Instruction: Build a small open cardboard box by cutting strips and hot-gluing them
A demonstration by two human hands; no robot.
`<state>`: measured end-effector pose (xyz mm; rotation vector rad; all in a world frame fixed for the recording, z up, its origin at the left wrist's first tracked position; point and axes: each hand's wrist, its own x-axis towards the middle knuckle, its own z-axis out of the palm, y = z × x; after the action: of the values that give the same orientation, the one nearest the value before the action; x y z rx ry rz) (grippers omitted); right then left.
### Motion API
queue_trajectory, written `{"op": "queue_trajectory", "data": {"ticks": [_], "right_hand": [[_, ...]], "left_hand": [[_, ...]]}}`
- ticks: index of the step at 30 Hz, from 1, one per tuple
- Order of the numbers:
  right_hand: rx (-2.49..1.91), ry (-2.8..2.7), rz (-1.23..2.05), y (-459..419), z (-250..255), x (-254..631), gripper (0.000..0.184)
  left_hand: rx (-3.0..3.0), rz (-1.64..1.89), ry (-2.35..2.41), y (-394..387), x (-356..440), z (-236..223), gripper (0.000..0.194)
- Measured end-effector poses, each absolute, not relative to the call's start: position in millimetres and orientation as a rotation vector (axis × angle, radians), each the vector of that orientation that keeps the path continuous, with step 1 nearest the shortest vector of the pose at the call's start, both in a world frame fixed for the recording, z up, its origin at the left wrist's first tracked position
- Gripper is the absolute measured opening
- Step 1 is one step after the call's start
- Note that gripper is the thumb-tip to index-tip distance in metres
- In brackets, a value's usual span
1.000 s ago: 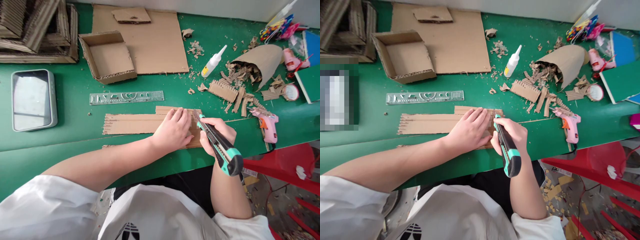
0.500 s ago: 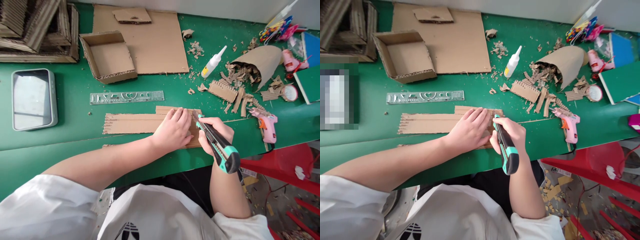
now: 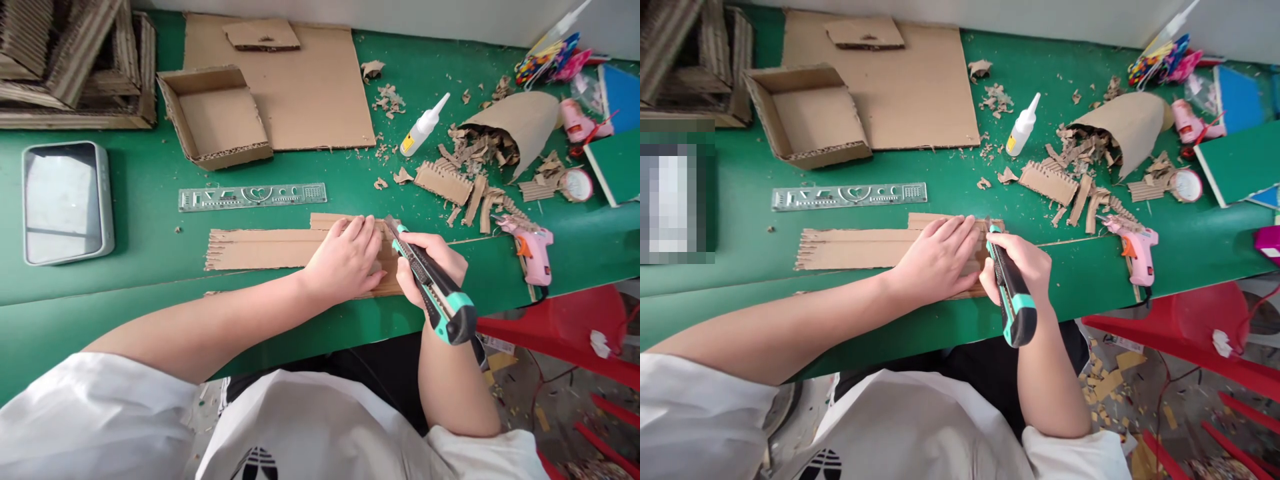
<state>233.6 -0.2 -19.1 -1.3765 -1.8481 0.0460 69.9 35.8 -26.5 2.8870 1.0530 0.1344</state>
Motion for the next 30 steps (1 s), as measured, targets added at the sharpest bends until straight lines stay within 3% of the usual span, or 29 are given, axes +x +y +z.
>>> {"op": "queue_trajectory", "data": {"ticks": [30], "right_hand": [[-1.372, -1.884, 0.025, -1.3, -17.3, 233.2, 0.026]], "left_hand": [[2.888, 0.175, 1.074, 34.4, 70.1, -29.8, 0.062]]}}
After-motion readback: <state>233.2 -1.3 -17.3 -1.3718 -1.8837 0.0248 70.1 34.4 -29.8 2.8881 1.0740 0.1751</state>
